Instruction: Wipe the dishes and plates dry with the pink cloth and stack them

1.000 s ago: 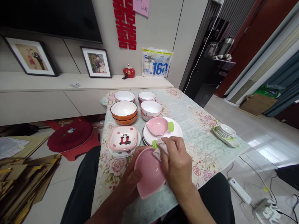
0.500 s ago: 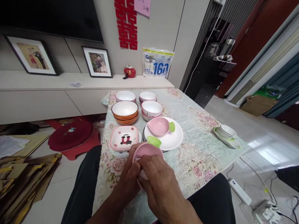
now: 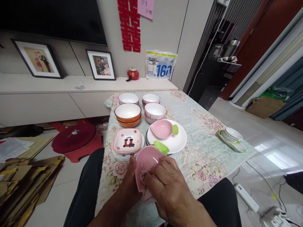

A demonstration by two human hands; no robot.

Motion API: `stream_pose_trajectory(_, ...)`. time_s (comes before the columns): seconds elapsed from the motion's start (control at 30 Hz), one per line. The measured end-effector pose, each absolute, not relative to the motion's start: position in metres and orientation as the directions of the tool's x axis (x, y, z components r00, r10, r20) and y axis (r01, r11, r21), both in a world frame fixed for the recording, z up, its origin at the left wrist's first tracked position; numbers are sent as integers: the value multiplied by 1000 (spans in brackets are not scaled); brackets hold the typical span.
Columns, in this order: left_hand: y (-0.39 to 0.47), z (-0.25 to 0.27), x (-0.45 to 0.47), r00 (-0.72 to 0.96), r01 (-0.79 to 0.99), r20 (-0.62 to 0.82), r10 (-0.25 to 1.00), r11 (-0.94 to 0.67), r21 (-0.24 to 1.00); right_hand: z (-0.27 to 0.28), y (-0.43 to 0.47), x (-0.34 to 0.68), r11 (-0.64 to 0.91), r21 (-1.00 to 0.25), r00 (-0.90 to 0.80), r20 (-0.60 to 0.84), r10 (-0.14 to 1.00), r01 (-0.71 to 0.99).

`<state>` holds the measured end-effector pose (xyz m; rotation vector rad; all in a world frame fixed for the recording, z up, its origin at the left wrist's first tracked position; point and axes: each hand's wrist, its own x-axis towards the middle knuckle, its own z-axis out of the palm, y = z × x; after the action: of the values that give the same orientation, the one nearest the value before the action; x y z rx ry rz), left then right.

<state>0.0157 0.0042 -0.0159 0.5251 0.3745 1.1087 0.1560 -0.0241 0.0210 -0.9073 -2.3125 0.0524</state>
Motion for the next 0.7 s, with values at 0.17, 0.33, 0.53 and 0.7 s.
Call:
stream_pose_trajectory(0.17,4,-19,19,476,-739,19,879,389,551,35,-24,168,697,-550,-442,538,717,460)
stream_pose_trajectory(0.33,7,-30,17,524,-559,2,852,342,755,45,-29,188,199,-973,-155,179,972,120)
stream_pose_trajectory(0.53,13,-26,14,477,-433,174,862,57,900,40,-30,205,-181,-894,6,-201,980,-409)
stream_pose_trajectory(0.7,10,-31,19,504,-576,147,851,204,792,22,-22,206,-198,-827,-23,-219,975,-527)
